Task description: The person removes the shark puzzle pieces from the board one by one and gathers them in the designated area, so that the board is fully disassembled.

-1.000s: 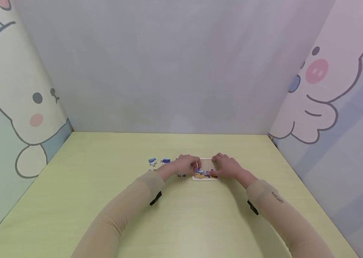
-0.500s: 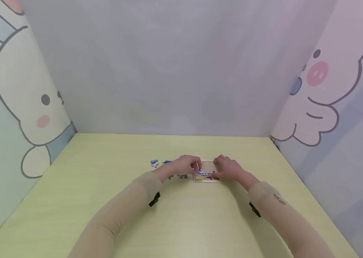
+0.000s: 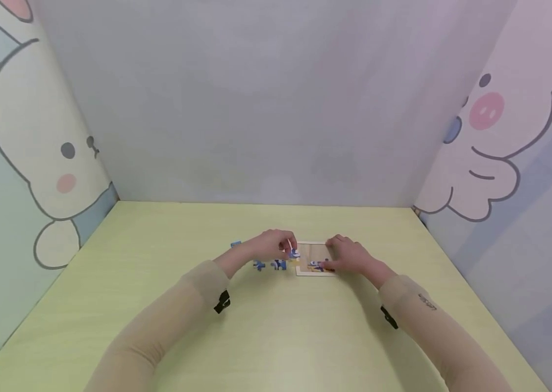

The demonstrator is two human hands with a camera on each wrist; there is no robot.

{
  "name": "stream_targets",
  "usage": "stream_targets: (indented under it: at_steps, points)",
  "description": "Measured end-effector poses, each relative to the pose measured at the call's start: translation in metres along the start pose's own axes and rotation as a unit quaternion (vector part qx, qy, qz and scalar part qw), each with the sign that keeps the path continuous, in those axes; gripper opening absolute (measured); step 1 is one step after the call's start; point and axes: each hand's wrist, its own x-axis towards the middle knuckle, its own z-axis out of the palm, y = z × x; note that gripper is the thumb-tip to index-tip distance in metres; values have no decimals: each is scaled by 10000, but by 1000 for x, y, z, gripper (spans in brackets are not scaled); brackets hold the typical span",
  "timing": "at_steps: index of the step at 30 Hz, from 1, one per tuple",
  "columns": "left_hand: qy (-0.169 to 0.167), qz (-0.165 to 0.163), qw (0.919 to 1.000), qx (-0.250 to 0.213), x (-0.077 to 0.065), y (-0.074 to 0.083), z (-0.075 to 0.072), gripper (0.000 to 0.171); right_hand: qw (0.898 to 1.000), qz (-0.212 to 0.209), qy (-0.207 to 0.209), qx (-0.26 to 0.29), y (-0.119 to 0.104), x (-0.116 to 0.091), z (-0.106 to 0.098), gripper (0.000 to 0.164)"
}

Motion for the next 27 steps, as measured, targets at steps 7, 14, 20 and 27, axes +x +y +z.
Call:
stream_targets:
  at_steps: [7,14,20,27]
  points:
    - [205,26,9998,-40,-18,-3,-14,19,9998,-172,-54,83,2,0,-3,79]
    - [226,19,9997,-132,-40,-7,-20,19,9988,-390,-150,254,11,-2,-2,74]
    - [216,-23,9997,-69,-59,-17,-21,19,9967,-575,-192,536,17,-4,-4,74]
    - [211,-59,9997,-132,-80,-34,-16,18,9954,-636,-230,681,20,-5,-5,74]
